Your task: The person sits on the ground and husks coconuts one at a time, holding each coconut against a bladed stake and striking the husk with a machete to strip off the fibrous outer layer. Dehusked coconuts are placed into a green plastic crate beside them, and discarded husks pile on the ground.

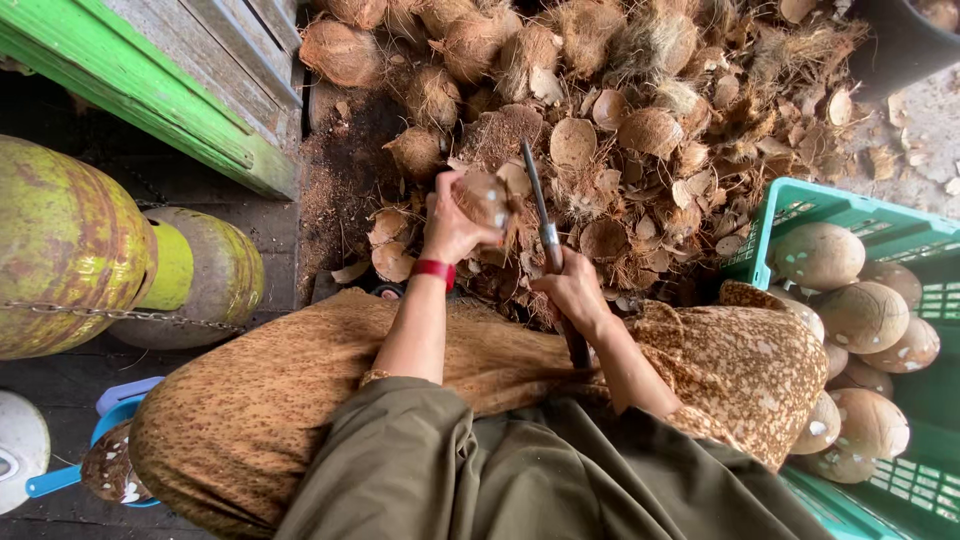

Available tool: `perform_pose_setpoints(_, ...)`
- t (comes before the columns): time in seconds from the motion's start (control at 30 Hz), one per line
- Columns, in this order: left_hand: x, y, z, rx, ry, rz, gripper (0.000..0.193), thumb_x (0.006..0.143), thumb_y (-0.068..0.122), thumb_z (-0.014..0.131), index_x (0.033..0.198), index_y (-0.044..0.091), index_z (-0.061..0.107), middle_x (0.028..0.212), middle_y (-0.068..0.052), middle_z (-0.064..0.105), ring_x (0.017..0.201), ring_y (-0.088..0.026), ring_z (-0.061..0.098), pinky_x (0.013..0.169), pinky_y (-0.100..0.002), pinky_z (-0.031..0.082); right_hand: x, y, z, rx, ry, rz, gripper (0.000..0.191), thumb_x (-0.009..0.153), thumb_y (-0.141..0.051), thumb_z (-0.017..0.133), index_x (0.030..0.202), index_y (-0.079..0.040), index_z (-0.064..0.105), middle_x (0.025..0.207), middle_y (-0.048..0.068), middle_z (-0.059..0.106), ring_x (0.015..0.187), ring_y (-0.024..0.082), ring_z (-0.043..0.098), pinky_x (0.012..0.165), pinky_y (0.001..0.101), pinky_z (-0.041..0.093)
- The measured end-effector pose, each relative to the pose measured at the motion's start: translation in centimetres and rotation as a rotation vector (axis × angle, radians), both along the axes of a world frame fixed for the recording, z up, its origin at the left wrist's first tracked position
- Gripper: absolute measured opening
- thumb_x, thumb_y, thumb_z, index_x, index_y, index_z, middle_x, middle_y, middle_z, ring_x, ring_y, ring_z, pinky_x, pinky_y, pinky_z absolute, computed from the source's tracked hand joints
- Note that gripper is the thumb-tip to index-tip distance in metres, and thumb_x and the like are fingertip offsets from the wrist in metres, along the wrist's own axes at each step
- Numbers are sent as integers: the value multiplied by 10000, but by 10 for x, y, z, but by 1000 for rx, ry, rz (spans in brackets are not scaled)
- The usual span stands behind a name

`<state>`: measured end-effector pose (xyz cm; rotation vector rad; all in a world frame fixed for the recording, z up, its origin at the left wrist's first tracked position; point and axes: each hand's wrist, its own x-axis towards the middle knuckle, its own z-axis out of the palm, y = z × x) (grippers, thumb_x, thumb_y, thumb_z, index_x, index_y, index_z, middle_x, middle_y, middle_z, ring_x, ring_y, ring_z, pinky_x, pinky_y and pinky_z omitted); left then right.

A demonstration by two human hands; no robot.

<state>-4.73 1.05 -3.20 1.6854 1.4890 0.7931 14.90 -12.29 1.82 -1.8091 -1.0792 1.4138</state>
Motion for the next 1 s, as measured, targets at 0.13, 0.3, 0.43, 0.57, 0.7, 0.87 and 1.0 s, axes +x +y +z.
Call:
perform_pose_setpoints(0.13,29,-6,16,-202,325,-36,1153,435,163,990,1372,319,336,1357,-179,421,1035,-377,659,741,-493,674,-12,-7,30,507,-81,70,214,846,-30,717,903,-78,516,689,26,580,531,115,534,446,286,501)
perform_pose_setpoints(0.3,37,-7,27,-115,451,8,1208,401,182,1056,1336,281,297,1382,-221,330,1002,-448,612,684,-506,661,-20,-2,-7,-65,117,-156,199,860,3,590,962,-162,551,673,1,579,493,121,508,422,317,450)
perform_pose_setpoints(0.43,27,-8,18,-201,192,59,1216,387,99,1001,1360,325,307,1296,-139,409,1077,-374,635,817,-514,644,-4,8,-36,-250,241,-131,107,870,-36,675,880,-38,568,661,49,551,475,154,459,415,319,410)
perform_pose_setpoints(0.57,22,-13,13,-248,101,136,1249,392,182,1049,1372,305,284,1304,-161,405,1143,-387,597,915,-530,594,6,6,-12,-159,-2,-21,155,847,-37,702,864,-67,550,676,34,550,502,133,496,429,303,440)
perform_pose_setpoints(0.7,27,-10,19,-322,140,80,1300,361,178,1063,1362,280,240,1358,-175,368,1175,-380,558,903,-535,590,-7,-4,25,303,-83,58,159,854,-35,683,886,-72,532,672,20,557,515,109,513,435,274,476)
perform_pose_setpoints(0.87,28,-7,20,-309,280,52,1207,447,167,998,1394,258,256,1376,-170,442,1133,-359,630,917,-489,634,-18,-1,-5,280,74,-15,149,895,1,585,1020,-79,598,678,51,533,537,132,461,425,290,391)
perform_pose_setpoints(1.0,12,-11,12,-223,159,65,1210,433,108,998,1386,242,265,1340,-171,468,1204,-361,572,972,-514,581,3,7,-59,-343,139,-64,105,876,-9,653,956,-35,589,688,80,579,500,164,486,396,305,407)
